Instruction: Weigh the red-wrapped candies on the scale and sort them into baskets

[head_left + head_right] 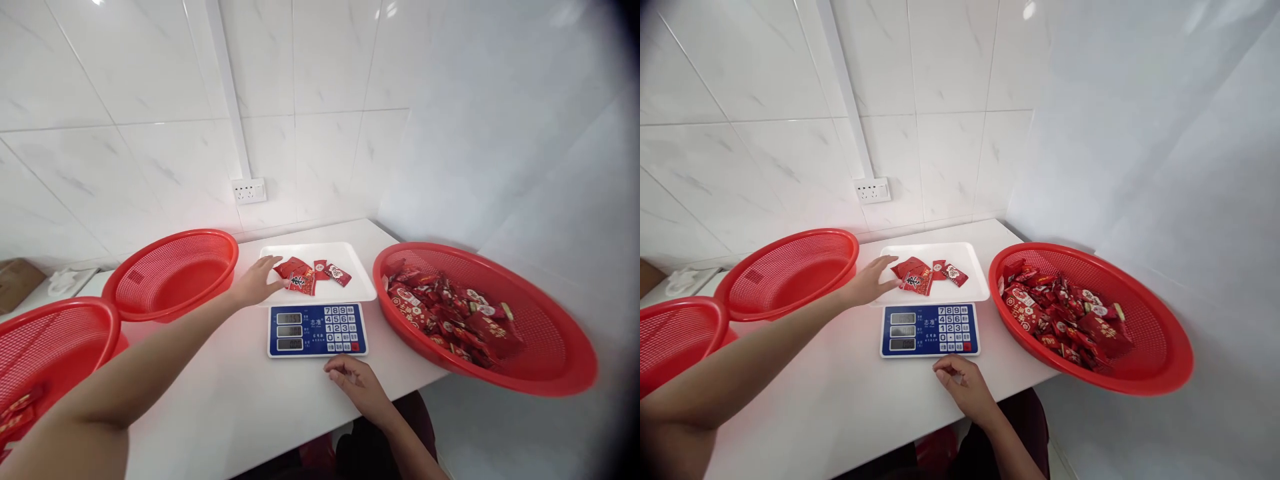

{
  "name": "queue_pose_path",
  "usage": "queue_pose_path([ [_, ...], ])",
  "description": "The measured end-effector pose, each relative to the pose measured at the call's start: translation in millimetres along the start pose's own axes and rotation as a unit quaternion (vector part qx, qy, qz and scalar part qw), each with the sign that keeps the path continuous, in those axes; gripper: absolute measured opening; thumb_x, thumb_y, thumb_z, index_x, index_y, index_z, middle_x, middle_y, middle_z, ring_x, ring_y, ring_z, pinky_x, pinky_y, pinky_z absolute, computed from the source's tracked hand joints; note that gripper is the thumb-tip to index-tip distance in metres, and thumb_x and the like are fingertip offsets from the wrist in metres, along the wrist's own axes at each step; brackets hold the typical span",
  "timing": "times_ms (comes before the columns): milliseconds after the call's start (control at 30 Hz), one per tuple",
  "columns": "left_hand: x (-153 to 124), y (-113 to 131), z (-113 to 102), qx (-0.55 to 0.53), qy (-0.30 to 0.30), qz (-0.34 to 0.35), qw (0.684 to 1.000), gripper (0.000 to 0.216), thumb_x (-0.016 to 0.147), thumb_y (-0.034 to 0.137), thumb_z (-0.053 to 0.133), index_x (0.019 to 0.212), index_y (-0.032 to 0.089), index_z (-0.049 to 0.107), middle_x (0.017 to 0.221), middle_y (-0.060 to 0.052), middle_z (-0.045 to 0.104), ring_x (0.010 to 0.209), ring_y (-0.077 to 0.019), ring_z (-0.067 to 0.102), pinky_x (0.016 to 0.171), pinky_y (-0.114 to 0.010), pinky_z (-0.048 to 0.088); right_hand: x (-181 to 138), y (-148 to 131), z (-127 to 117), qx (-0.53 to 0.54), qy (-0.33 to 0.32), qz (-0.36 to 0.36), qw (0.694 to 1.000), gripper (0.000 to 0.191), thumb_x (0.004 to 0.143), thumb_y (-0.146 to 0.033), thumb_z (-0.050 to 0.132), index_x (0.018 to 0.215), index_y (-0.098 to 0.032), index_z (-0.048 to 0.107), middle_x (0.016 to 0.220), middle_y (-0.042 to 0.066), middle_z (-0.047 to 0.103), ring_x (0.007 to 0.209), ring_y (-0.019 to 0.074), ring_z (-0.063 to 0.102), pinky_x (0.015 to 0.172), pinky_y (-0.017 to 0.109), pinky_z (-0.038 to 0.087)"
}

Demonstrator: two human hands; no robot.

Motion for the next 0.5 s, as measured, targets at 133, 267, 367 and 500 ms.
queue_pose_path([
  [133, 28, 21, 24, 0.015, -0.023, 0.026, 0.999, 0.074, 0.07, 0.061, 0.054, 0.132, 0.025, 0.037, 0.135, -0.011, 0.042, 0.129, -0.0306, 0.029, 0.104, -0.047, 0.025, 0, 0, 1, 0.001, 0.01, -0.001, 1.0, 0.029, 0.078, -0.046, 0.054, 0.082, -0.019, 0.065, 0.081, 0.005, 0.065, 0.077, 0.0183, 0.059, 0.073, 0.031, 0.047],
  [267, 37, 24, 31, -0.017, -0.043, 0.036, 0.998, 0.055, 0.068, 0.054, 0.059, 0.116, 0.029, 0.053, 0.123, -0.006, 0.05, 0.114, -0.0272, 0.046, 0.096, -0.041, 0.036, 0, 0, 1, 0.004, 0.009, -0.003, 1.0, 0.027, 0.079, -0.044, 0.055, 0.082, -0.019, 0.065, 0.081, 0.005, 0.065, 0.077, 0.0182, 0.059, 0.073, 0.031, 0.047],
  [367, 36, 21, 28, -0.057, -0.025, 0.011, 0.998, 0.042, 0.067, 0.047, 0.063, 0.104, 0.026, 0.06, 0.119, -0.006, 0.05, 0.106, -0.0248, 0.051, 0.089, -0.036, 0.042, 0, 0, 0, 0.01, 0.004, -0.002, 1.0, 0.026, 0.079, -0.042, 0.055, 0.082, -0.019, 0.065, 0.082, 0.006, 0.065, 0.078, 0.0182, 0.059, 0.074, 0.031, 0.046],
  [500, 32, 14, 19, -0.102, 0.023, -0.007, 0.994, 0.032, 0.065, 0.039, 0.066, 0.091, 0.02, 0.06, 0.111, -0.007, 0.051, 0.099, -0.0218, 0.052, 0.086, -0.033, 0.043, 0, -2, 0, 0.001, 0.0, -0.004, 1.0, 0.026, 0.08, -0.042, 0.054, 0.082, -0.018, 0.065, 0.082, 0.006, 0.065, 0.079, 0.0188, 0.058, 0.074, 0.031, 0.046],
])
Point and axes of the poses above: each hand's wrist, its own x-axis towards the middle knuckle, its own z-axis out of the palm, y = z × x, the point moved 5 cm from there along x, towards the middle knuckle
